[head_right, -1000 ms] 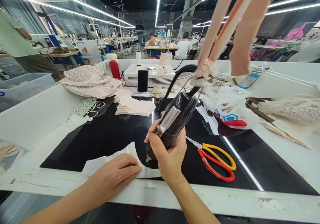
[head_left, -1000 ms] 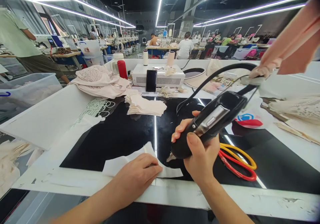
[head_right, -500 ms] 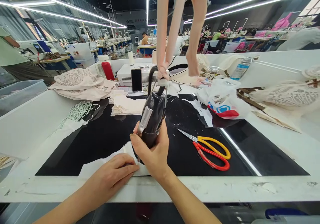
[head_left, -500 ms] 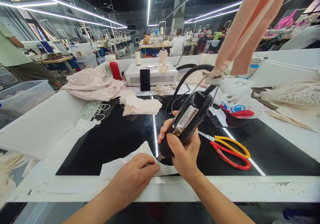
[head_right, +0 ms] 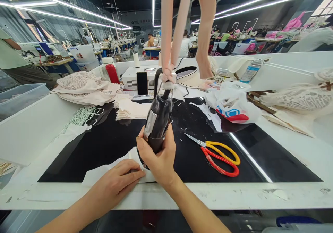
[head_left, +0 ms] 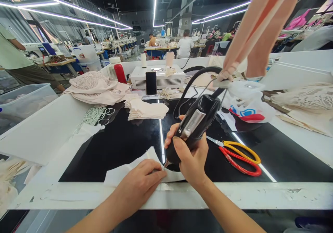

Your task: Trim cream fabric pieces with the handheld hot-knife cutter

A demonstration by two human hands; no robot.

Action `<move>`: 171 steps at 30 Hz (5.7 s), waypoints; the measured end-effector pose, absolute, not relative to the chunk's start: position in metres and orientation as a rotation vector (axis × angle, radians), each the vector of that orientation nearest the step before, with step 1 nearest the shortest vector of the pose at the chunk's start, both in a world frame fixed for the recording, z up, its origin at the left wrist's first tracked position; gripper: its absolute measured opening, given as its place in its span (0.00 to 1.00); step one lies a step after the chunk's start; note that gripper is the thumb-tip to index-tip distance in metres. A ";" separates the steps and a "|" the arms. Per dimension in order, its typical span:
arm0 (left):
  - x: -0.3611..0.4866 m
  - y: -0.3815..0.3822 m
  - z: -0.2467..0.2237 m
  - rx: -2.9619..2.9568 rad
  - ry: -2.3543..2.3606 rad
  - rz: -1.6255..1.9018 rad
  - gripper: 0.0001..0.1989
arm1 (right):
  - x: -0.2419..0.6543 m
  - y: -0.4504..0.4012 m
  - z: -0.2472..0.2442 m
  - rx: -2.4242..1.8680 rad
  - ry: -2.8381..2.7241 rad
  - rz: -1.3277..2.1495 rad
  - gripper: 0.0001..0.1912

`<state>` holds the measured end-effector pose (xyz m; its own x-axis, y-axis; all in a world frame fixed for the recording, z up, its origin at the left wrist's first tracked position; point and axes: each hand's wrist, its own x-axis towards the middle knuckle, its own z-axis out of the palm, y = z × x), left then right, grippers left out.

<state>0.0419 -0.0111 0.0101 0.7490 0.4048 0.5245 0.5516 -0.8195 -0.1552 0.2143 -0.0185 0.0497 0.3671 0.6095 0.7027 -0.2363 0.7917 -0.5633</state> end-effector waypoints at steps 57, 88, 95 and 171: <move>-0.017 0.221 0.138 -2.734 -2.133 -0.877 0.41 | 0.274 0.176 0.043 -1.192 -1.644 0.247 0.34; -0.154 0.122 0.096 -2.132 -2.408 -1.043 0.37 | 0.223 0.056 0.005 -1.036 -2.220 0.610 0.20; -0.140 0.110 0.126 -2.296 -2.305 -1.415 0.33 | 0.208 0.043 0.014 -1.056 -2.207 0.654 0.18; 0.044 0.042 0.054 -2.369 -0.294 -0.470 0.18 | 0.279 0.036 0.031 -1.498 -2.164 -0.053 0.38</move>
